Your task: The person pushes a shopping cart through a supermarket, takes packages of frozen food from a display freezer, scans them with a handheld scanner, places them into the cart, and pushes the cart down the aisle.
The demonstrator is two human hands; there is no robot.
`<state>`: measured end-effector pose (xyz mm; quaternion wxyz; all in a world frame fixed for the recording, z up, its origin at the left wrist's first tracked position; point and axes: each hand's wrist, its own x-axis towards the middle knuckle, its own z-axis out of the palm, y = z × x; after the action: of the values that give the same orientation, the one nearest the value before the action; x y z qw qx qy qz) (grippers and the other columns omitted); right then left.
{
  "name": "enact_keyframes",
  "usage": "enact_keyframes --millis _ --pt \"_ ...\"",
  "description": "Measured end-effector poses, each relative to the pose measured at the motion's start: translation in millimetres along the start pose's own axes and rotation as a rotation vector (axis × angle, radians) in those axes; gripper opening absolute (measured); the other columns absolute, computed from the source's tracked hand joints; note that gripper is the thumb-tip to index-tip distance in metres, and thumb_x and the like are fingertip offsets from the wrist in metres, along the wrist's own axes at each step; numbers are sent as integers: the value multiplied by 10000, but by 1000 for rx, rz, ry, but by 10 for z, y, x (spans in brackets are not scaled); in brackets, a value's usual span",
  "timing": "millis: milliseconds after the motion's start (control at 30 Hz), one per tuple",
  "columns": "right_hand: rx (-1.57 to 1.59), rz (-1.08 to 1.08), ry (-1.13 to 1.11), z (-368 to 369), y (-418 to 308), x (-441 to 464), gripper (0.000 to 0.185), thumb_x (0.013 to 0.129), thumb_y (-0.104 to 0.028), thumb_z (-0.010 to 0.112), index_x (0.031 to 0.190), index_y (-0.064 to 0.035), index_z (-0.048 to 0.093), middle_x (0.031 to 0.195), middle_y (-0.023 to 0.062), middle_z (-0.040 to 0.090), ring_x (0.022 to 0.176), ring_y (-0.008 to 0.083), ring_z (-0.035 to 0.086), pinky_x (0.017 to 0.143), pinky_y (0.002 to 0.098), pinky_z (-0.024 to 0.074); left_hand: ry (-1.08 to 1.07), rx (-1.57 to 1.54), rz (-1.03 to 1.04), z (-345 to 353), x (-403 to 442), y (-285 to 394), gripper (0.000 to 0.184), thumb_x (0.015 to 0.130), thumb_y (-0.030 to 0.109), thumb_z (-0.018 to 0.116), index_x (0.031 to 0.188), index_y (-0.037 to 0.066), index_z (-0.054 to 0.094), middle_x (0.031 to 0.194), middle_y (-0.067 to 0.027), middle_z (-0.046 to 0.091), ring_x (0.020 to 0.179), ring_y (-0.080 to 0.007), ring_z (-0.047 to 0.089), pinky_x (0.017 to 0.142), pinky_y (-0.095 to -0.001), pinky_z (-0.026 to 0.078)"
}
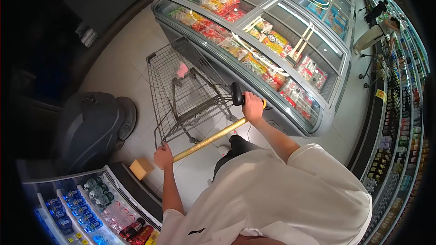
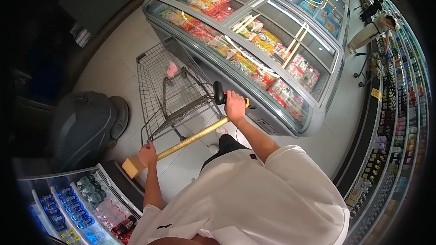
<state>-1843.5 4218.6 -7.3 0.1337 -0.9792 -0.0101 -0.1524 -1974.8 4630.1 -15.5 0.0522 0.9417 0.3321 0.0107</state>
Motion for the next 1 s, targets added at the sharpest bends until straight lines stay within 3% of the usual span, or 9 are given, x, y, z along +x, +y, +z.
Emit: enact_keyframes --millis 300,733,933,967,1000 --pt "-24 -19 -54 339 -455 591 225 770 -36 593 987 -88 572 836 81 595 814 266 626 721 393 489 -51 -49 -64 -39 616 10 458 914 474 549 683 110 704 702 -113 703 684 -336 692 627 -460 540" --pt "29 -75 -47 1027 -882 2325 249 771 -33 598 1013 -89 585 867 85 608 839 278 635 739 405 491 -103 -80 -142 89 1751 509 456 897 501 560 700 124 725 712 -111 708 709 -341 697 649 -455 544" --pt "59 -63 -21 1397 -1283 3009 228 794 -27 587 1015 -83 575 887 99 634 843 301 645 731 417 499 62 -287 -183 177 2406 490 464 914 461 585 670 80 684 644 -110 676 615 -325 666 585 -448 510" --pt "43 -23 -57 1505 -1340 3129 354 728 -25 663 1066 -96 584 917 118 656 853 325 650 746 433 502 110 -361 -162 195 2556 473 456 919 436 596 658 69 666 617 -110 658 577 -321 642 558 -434 493" --pt "43 -21 -53 1561 -1402 3232 354 728 -25 663 1066 -96 584 917 118 656 853 325 650 746 433 502 157 -433 -136 177 2699 475 450 924 411 606 646 59 649 590 -111 639 538 -317 618 531 -420 476"
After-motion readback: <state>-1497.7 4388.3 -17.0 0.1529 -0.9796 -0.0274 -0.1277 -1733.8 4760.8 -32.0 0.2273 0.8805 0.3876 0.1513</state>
